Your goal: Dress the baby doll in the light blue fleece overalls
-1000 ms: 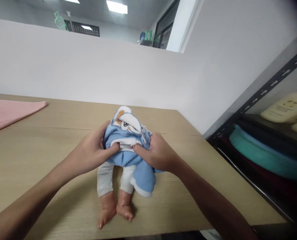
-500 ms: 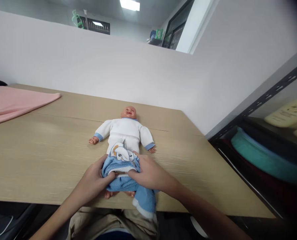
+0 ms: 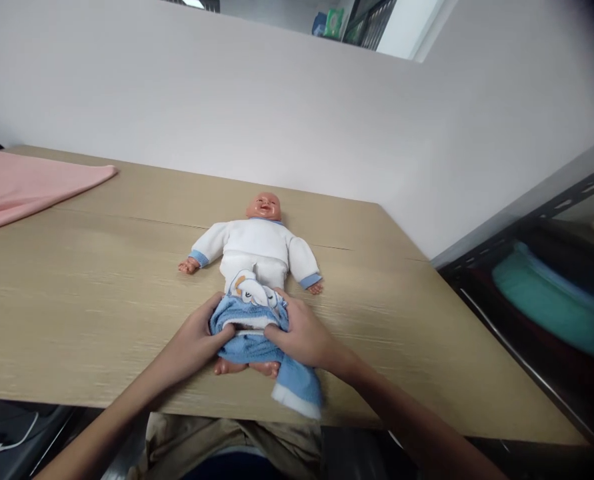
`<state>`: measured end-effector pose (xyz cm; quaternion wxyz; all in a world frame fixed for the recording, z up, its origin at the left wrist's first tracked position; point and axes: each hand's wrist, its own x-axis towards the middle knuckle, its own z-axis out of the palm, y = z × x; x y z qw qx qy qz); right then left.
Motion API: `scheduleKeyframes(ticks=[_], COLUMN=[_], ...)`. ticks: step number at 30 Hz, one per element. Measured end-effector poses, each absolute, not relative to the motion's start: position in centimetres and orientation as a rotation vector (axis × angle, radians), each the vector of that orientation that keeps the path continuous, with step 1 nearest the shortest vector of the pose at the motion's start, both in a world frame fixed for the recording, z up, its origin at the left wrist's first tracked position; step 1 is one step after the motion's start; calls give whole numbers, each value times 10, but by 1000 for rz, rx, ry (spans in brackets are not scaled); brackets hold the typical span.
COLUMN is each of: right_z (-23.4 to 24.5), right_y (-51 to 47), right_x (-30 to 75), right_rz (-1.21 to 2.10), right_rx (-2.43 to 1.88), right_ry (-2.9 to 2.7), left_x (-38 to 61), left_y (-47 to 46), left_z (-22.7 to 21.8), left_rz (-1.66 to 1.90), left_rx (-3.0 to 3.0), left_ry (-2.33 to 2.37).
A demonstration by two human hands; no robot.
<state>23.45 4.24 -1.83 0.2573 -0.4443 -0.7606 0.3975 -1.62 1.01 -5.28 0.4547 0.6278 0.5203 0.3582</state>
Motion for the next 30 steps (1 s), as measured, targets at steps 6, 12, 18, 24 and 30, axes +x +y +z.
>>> scheduleKeyframes(ticks=[6,12,18,24,30], right_z=[-6,15,22,20,16], right_y=[54,28,1,1,0], right_x=[236,229,219,210,198], right_rz=[989,948,1061,1013,868], right_rx=[-1240,-1321,-1327,-1367,-1412], right_ry=[-2020,-2130,-2268,-2413,-2515], left_x=[-13,-19,-28,-29,-36], left_y=[21,-5,-41,-47,-40], left_z=[-37,-37,-42,-50,-70], left_rz=[903,860,771,616,529], left_rx=[1649,1632,1597,1716,1943], left_ry=[1350,1427,1457,1589,1526])
